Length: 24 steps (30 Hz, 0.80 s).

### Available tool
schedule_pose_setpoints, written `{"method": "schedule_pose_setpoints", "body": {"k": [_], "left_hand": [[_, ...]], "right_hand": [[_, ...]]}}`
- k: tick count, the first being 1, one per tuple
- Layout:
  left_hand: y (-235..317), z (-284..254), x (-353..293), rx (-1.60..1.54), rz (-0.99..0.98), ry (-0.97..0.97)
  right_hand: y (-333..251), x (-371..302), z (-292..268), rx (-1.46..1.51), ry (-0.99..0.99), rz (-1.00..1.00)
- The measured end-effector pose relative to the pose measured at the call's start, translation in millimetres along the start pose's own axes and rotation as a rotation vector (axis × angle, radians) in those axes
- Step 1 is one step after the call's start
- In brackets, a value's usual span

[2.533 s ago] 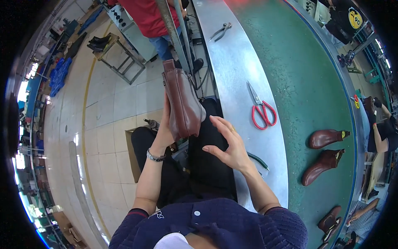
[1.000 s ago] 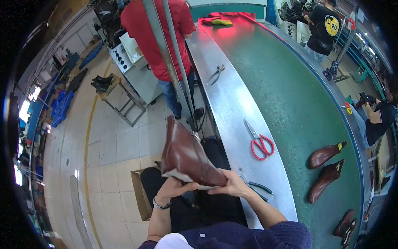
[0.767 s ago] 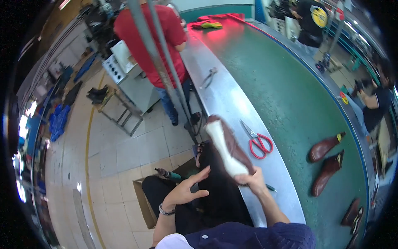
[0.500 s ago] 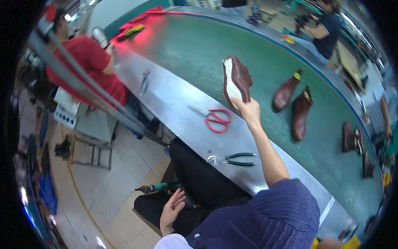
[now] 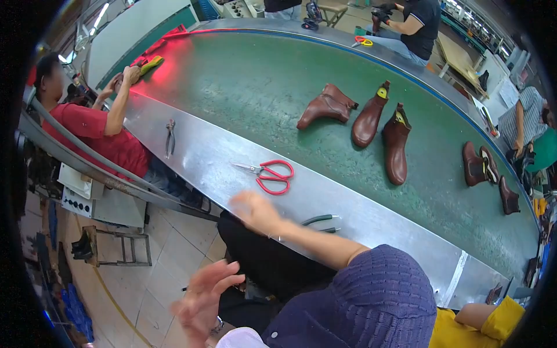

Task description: Applying glue and trimming materials during shoe manufacturing.

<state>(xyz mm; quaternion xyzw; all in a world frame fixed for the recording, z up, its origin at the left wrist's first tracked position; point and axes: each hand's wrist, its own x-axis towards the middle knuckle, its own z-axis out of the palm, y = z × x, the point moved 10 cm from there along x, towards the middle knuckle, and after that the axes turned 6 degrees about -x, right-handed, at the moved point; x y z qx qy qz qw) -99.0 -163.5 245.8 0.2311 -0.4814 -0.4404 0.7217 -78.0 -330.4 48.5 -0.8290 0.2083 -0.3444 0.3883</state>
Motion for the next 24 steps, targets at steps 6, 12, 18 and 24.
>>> {"method": "schedule_pose_setpoints", "body": {"k": [6,12,18,24], "left_hand": [[25.0,24.4,28.6,-0.058,-0.106,-0.06],[63.1,37.8,47.4,-0.175,0.552,-0.105],[100.5,36.9,15.2,-0.2,0.805,-0.115],[22.0,-71.0,-24.8,0.493,0.108,0.461]], "right_hand": [[-101.1,-124.0,102.6,0.544,-0.807,-0.223],[-69.7,-179.2,113.1,0.366,-1.059,-0.296],[-75.2,-163.3,126.3,0.425,-1.066,-0.122],[-45.3,-156.6,154.1,0.365,-0.986,0.16]]}}
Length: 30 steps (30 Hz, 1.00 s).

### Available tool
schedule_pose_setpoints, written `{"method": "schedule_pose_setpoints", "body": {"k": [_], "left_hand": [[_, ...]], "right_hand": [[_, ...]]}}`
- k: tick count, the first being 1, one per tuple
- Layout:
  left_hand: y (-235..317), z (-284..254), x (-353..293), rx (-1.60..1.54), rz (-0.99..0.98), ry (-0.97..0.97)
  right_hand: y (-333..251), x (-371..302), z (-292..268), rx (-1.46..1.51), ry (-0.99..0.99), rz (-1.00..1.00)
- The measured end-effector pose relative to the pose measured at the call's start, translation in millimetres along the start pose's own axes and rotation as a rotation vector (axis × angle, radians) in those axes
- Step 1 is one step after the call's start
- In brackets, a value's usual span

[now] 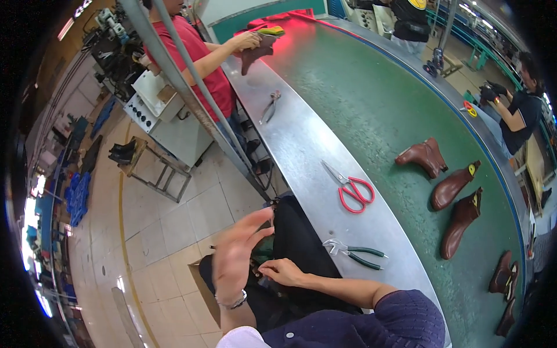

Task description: Applying glue and trimming materials during shoe manufacturing.

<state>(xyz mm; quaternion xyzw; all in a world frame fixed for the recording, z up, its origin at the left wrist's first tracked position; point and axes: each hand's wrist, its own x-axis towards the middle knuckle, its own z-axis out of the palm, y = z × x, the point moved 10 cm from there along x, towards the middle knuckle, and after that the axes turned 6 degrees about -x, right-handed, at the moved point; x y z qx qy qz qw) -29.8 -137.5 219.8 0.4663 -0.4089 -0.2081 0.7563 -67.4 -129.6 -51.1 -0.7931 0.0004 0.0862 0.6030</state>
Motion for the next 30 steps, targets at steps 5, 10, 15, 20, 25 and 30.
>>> {"method": "schedule_pose_setpoints", "body": {"k": [5,10,15,20,25,30], "left_hand": [[-166.5,-102.8,-87.7,0.773,-0.4,0.288],[-323.7,-164.0,-258.0,-0.077,-0.875,0.951],[-328.2,-182.7,-247.4,0.036,-0.759,0.827],[-322.2,-174.3,-244.6,0.076,-0.729,0.839],[-322.1,-173.5,-244.4,0.157,-0.796,0.835],[-318.4,-174.9,-257.0,0.116,-0.795,0.849]], "right_hand": [[42.0,51.3,19.6,-0.216,0.091,-0.222],[58.2,51.5,40.9,-0.852,-0.294,0.029],[62.3,54.5,48.3,-0.823,-0.214,-0.083],[63.0,52.3,45.3,-0.853,-0.252,0.022],[59.8,52.8,46.6,-0.896,-0.247,-0.041],[65.7,50.1,56.6,-0.901,-0.266,-0.082]]}}
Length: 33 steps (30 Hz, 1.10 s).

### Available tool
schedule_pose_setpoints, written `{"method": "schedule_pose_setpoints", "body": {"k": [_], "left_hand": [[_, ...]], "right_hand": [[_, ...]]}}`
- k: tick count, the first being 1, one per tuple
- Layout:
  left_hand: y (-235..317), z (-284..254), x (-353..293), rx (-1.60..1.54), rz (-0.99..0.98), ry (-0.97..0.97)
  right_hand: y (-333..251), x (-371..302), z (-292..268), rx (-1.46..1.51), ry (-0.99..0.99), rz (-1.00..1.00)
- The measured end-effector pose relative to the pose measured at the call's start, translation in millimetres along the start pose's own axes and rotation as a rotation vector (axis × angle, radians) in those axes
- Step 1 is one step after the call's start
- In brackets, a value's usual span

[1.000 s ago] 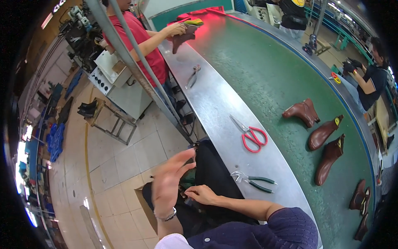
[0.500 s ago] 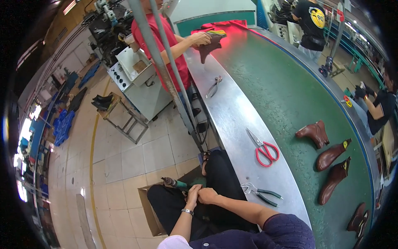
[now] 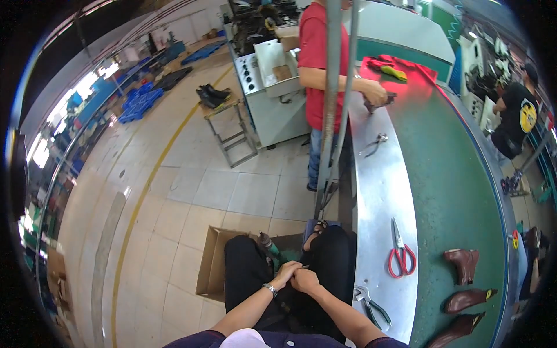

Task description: Applying glue and trimming materials during shoe manufacturing.

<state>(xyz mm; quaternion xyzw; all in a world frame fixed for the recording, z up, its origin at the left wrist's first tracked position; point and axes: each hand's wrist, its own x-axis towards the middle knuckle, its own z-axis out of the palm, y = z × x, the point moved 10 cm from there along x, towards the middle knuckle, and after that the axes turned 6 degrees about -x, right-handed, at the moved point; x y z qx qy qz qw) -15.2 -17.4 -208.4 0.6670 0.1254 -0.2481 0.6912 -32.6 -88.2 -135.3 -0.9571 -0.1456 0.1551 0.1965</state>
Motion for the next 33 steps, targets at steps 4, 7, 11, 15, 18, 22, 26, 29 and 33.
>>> {"method": "schedule_pose_setpoints", "body": {"k": [4,7,11,15,18,22,26,29,33], "left_hand": [[-0.3,9.2,5.9,-0.01,0.03,-0.031],[-7.6,3.0,11.1,-0.066,0.037,-0.01],[-13.8,2.0,8.4,-0.063,-0.02,-0.026],[-10.7,5.9,3.6,-0.041,-0.049,-0.063],[-9.0,9.8,1.6,-0.095,-0.066,-0.08],[-14.7,-0.7,10.9,-0.101,-0.084,-0.058],[-7.6,4.6,9.3,-0.12,-0.05,-0.069],[3.7,-0.3,1.2,-0.112,-0.01,-0.038],[63.4,4.7,-30.4,0.128,0.237,0.32]], "right_hand": [[10.4,-0.5,-0.9,0.009,-0.016,0.052],[5.7,-0.3,-0.9,0.03,-0.062,0.041],[2.6,-4.9,-4.0,0.085,-0.081,0.053],[5.5,-8.7,-3.6,0.109,-0.083,0.093],[8.0,-8.3,-0.5,0.11,-0.001,0.064],[0.7,-3.1,-8.2,0.081,-0.033,0.039],[2.1,-0.9,-9.0,0.074,-0.03,0.025],[6.4,2.3,-9.0,0.119,-0.003,0.135],[67.3,25.8,-22.2,1.019,0.414,0.346]]}}
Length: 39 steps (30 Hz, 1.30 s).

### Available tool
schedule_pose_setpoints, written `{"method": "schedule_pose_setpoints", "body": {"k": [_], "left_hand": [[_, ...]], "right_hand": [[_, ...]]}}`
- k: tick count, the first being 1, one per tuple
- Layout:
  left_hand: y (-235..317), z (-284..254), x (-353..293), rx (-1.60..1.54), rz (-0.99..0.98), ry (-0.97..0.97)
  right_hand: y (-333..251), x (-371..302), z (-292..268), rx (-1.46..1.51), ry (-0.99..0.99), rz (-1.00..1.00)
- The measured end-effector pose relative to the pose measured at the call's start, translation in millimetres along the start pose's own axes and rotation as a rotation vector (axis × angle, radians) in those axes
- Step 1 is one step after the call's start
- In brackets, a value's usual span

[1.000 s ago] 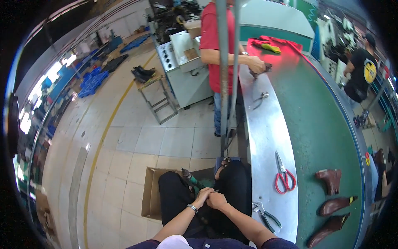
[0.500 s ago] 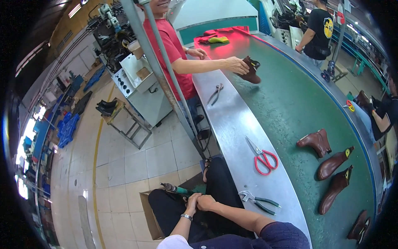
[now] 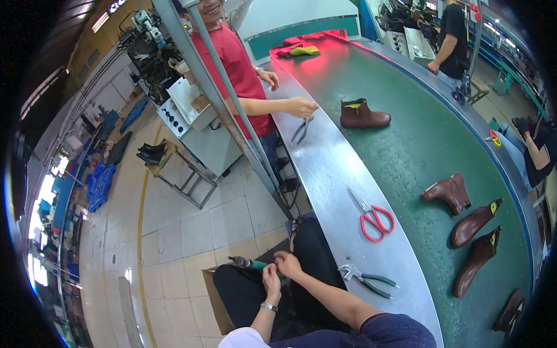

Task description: Applying glue and trimming materials during shoe manufacturing.

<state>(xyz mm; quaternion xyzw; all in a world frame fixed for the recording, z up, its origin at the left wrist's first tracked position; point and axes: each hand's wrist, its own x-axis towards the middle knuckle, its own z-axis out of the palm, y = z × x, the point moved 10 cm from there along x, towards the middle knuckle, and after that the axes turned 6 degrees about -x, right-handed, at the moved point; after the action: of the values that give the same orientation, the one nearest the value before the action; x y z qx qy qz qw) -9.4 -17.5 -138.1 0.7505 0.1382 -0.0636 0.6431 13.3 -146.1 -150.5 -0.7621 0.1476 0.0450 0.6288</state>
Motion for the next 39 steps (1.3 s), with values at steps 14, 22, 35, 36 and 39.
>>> {"method": "schedule_pose_setpoints", "body": {"k": [14,22,35,36,39], "left_hand": [[87.9,63.9,-107.2,-0.425,-0.292,-0.541],[73.1,70.0,-114.4,-0.573,-0.394,-0.547],[56.9,60.2,-167.5,-0.661,-0.869,-0.804],[53.7,60.0,-156.8,-0.686,-0.817,-0.747],[51.2,64.0,-132.8,-0.727,-0.738,-0.625]], "right_hand": [[20.8,113.6,0.2,1.327,0.024,0.55],[32.4,111.4,-6.4,1.097,0.005,0.552],[29.0,111.5,-7.1,1.137,0.009,0.618],[28.5,111.1,-8.3,1.117,0.033,0.592],[18.6,101.7,-7.1,1.079,0.052,0.573]]}}
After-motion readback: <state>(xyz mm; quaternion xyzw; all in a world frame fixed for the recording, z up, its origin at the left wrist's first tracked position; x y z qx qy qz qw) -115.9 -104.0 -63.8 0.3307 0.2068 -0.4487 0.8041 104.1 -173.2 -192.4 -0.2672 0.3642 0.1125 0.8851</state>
